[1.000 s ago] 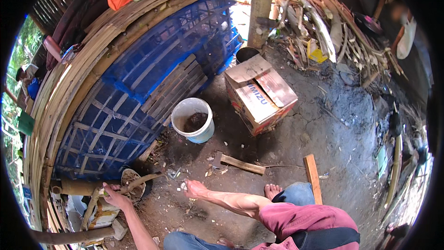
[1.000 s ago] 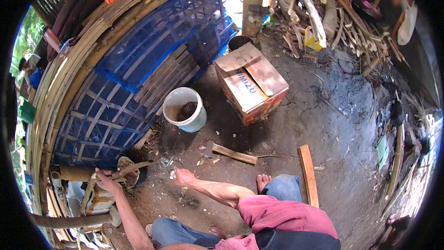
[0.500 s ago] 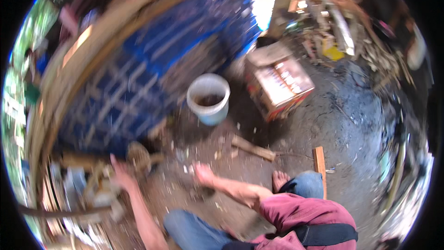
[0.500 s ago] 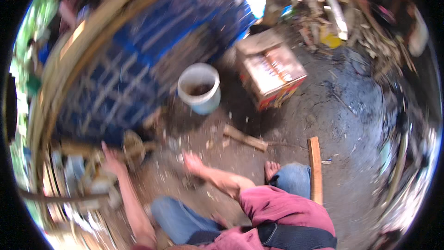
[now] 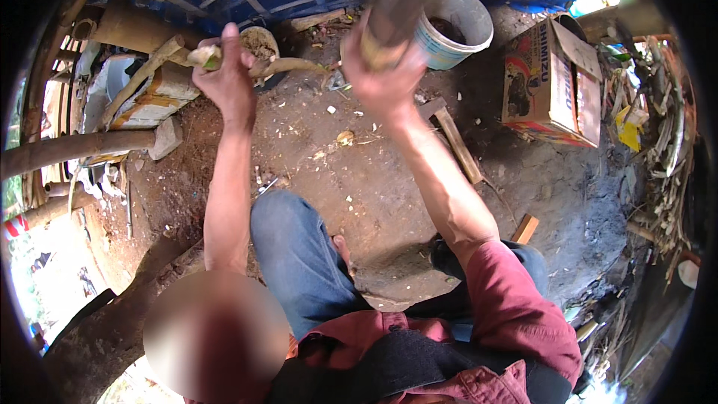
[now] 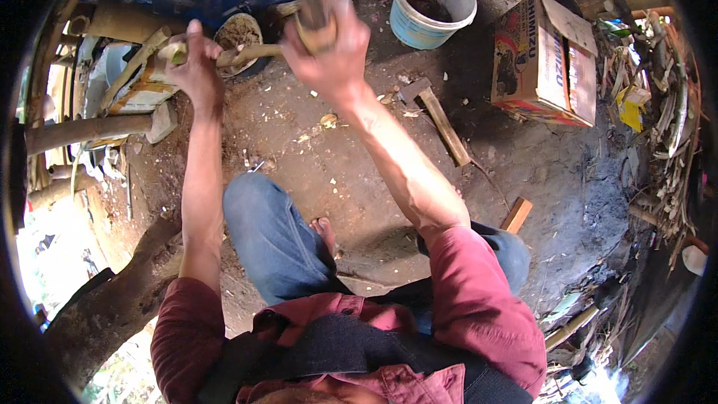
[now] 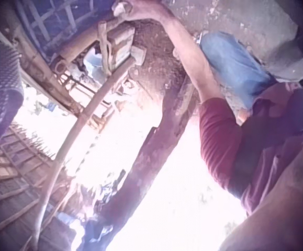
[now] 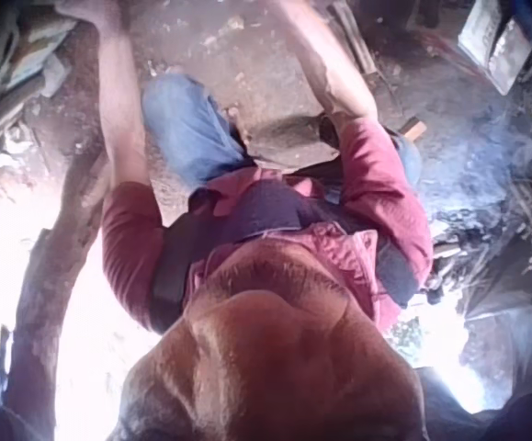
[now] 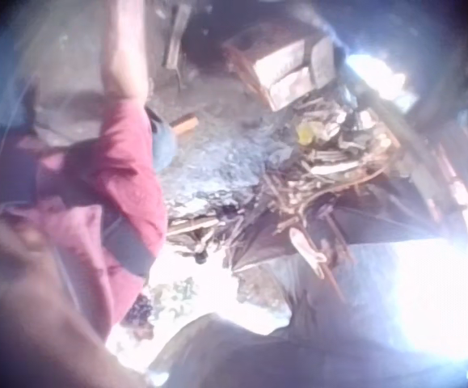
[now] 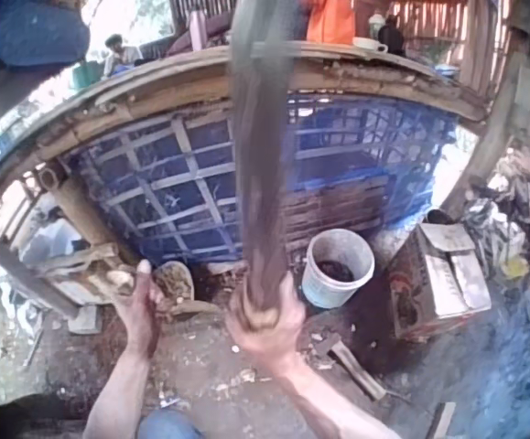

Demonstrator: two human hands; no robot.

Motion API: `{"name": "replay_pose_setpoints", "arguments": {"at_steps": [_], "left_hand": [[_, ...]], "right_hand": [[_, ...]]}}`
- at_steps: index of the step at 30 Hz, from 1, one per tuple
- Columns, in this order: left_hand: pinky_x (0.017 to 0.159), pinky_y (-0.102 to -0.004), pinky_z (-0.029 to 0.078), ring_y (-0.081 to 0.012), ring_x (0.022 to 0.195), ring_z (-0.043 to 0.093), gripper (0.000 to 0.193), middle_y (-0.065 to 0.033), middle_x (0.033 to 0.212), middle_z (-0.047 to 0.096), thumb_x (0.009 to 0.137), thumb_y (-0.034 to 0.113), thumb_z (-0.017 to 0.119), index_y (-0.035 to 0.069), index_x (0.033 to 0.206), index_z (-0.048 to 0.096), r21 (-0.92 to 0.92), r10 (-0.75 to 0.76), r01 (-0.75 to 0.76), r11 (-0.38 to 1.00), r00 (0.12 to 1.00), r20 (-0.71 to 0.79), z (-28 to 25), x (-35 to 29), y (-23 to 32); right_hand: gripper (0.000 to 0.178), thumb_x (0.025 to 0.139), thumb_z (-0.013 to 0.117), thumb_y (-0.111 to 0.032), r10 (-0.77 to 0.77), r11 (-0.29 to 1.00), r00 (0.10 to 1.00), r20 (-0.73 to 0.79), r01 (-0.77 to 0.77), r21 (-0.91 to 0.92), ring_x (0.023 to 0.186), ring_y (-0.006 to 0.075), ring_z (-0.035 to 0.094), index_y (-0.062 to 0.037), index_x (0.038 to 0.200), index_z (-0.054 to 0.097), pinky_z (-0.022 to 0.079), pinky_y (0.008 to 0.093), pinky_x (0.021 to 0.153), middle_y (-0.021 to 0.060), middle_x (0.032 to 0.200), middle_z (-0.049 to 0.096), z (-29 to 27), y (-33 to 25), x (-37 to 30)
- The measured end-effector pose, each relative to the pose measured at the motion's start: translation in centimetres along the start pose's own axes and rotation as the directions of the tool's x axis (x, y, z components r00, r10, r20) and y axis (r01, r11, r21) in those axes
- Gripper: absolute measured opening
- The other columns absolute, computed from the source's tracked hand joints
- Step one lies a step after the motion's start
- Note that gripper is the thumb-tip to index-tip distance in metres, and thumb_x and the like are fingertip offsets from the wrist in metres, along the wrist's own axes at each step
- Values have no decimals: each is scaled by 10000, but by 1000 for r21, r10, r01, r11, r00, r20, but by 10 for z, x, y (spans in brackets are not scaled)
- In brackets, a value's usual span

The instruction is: The person uses a machete to split and shape a piece of wood on the ground, then uses a hammer to drive nails into a wooden structure above. They also use a knife to carve a small wooden piece.

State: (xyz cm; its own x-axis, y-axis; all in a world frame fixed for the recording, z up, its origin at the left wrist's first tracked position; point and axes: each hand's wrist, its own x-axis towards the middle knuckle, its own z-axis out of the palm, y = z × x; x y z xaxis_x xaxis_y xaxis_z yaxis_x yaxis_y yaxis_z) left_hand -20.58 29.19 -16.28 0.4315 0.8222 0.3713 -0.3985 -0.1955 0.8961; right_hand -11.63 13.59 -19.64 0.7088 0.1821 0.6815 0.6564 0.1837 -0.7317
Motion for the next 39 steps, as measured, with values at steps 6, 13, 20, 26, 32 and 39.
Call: {"name": "replay_pose_setpoints", "arguments": {"at_steps": [6, 13, 20, 26, 32, 39], "left_hand": [[427, -257, 354, -65, 446, 384, 207, 24, 563, 437, 872, 113, 638, 89, 744, 477, -4, -54, 54, 999, 998, -39, -60, 27, -36], [506, -271, 354, -86, 476, 305, 252, 39, 536, 321, 887, 111, 588, 118, 707, 412, -160, -138, 176, 971, 965, 222, -95, 26, -34], [486, -284, 360, -94, 466, 308, 261, 34, 526, 321, 881, 110, 597, 111, 707, 403, -184, -87, 116, 976, 983, 159, -99, 27, -35], [471, -237, 434, -78, 543, 538, 185, -24, 678, 602, 877, 236, 645, 59, 894, 590, 576, -245, 159, 802, 967, 75, -140, -2, -52], [556, -283, 388, -101, 525, 355, 248, 29, 601, 428, 928, 175, 523, 140, 713, 404, -55, -47, 27, 998, 906, -421, -209, 7, 3], [766, -401, 448, -195, 734, 483, 160, -49, 787, 481, 883, 205, 561, 91, 898, 451, -262, -375, 283, 922, 819, -435, -233, -23, -101]], "right_hand": [[520, 714, 667, -225, 851, 520, 455, 263, -654, -549, 788, 261, 671, -18, 1179, 565, 524, 386, 715, 174, 847, 668, -23, 105, -217], [332, 675, 620, -175, 478, 878, 858, 188, -472, -78, 778, 221, 603, -14, 957, 554, 512, 386, 638, 120, 843, 610, -24, 8, -25], [315, 694, 651, -133, 598, 800, 774, -209, -594, 86, 779, 221, 600, -9, 966, 551, 497, 354, 688, 126, 782, 589, 14, 27, -96], [434, 689, 662, -322, 925, 291, 33, 378, -701, -652, 798, 342, 661, 10, 968, 635, 524, 425, 693, 213, 879, 665, 41, 29, -315], [405, 716, 643, -294, 956, 288, 220, 193, -826, -485, 767, 336, 656, -15, 1002, 580, 512, 426, 675, 188, 820, 660, 22, 28, -294], [388, 719, 617, -270, 888, 345, 446, -116, -810, -475, 716, 349, 644, -7, 995, 547, 496, 450, 670, 196, 769, 640, -11, 68, -209]]}}
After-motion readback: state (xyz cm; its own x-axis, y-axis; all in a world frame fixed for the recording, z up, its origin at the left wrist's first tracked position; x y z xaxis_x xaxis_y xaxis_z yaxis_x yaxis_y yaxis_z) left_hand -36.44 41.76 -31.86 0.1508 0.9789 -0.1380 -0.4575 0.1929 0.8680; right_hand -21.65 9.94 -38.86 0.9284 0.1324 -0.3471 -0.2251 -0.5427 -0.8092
